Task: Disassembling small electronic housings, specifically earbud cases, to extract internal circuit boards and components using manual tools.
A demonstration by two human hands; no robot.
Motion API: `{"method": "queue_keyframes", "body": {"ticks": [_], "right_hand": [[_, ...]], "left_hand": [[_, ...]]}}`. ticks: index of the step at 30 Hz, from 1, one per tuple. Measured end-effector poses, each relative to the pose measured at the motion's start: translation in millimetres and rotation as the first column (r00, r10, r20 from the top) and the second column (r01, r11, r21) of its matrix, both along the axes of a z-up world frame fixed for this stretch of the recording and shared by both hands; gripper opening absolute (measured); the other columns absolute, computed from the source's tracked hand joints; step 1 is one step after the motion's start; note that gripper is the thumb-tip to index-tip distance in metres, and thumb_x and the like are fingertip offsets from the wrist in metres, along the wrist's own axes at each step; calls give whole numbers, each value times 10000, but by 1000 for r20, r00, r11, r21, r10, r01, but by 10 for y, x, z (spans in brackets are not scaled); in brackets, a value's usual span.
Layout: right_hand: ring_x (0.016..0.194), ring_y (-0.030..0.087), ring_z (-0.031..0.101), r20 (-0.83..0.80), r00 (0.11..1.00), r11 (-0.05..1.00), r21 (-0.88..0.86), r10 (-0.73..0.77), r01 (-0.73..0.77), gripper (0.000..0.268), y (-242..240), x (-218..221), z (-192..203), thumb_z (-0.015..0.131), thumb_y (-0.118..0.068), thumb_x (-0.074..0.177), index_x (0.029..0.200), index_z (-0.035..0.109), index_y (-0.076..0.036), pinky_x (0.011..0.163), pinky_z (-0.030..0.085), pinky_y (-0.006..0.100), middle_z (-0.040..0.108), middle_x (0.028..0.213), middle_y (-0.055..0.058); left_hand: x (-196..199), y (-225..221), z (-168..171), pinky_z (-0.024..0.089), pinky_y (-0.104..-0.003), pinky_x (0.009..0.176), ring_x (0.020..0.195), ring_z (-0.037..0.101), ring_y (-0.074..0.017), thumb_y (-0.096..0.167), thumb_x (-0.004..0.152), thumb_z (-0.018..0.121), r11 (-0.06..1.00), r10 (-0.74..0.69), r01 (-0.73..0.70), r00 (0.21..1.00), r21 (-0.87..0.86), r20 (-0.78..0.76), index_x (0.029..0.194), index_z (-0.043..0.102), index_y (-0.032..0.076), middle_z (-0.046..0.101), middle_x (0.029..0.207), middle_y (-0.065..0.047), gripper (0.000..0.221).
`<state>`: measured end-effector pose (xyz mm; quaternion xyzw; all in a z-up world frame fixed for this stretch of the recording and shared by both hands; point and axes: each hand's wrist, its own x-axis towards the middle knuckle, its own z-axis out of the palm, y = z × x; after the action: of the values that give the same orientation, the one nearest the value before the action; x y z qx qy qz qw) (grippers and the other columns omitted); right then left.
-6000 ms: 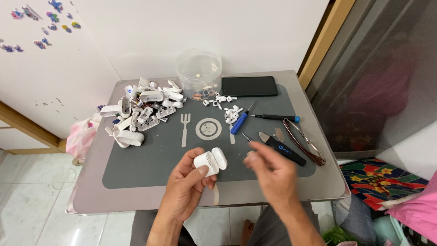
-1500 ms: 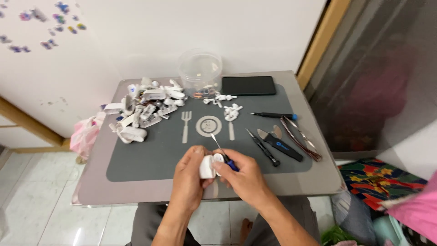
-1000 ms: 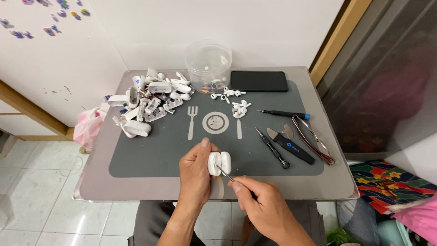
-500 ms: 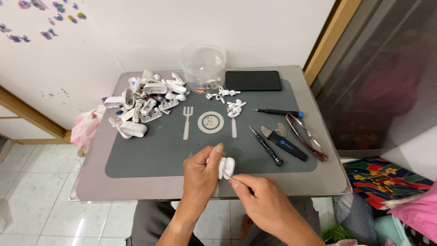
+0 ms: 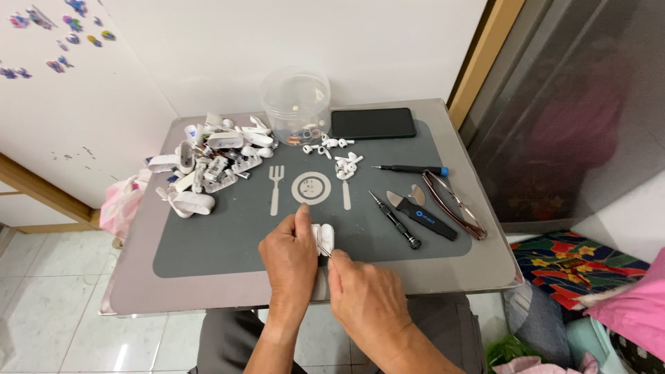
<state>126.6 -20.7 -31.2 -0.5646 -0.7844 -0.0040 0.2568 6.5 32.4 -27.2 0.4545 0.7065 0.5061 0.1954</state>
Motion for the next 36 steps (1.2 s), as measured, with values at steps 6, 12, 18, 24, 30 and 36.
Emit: {"method": "queue_keyframes", "body": {"ticks": [6,12,18,24,30,36], "right_hand": [[350,381,535,138,990,999,7,-41,41,142,44,24,-99,547,-93,880,759,509,-154,318,381,496,545,446,35],[365,254,543,227,974,978,-203,-10,58,243,42,197,-23,495,-72,976,744,511,-143,345,407,414,544,449,28],[398,325,579,232,972,974,-216,-20,72,227,96,145,-18,486,8,893,716,500,-134,398,450,450,584,476,69],[559,427,675,241,970,959,-263,-42,107,180,195,89,102,497,-14,864,731,568,-112,479,513,526,679,618,147],[520,462,598,-71,987,963,-239,-143,123,287,216,230,136,490,-267,1020,750,543,-186,476,400,567,626,542,127],[911,464,731,-597,744,912,-408,-301,41,453,189,89,439,809,-419,776,1152,787,-168,714,582,475,761,872,251]], "left_hand": [[-61,196,-353,281,-408,450,505,294,-202,354,1052,590,983,96,-8,873,183,-479,584,404,137,377,518,11,548],[32,260,-434,242,-367,329,402,292,-228,349,1035,677,935,136,159,663,316,-736,602,448,165,394,520,19,524],[28,303,-469,218,-339,327,396,267,-180,328,1039,694,923,201,137,623,359,-756,593,436,172,363,514,30,538],[23,444,-303,294,-352,341,437,461,-176,342,1014,736,835,339,208,535,509,-774,694,469,195,454,587,29,442],[-71,153,103,256,-359,570,615,209,-129,400,1070,546,983,-156,164,983,87,-97,621,286,153,218,575,35,575],[-177,239,-153,439,-323,515,575,479,-121,356,1020,667,983,-173,154,962,101,210,715,757,119,590,508,-94,396]]}}
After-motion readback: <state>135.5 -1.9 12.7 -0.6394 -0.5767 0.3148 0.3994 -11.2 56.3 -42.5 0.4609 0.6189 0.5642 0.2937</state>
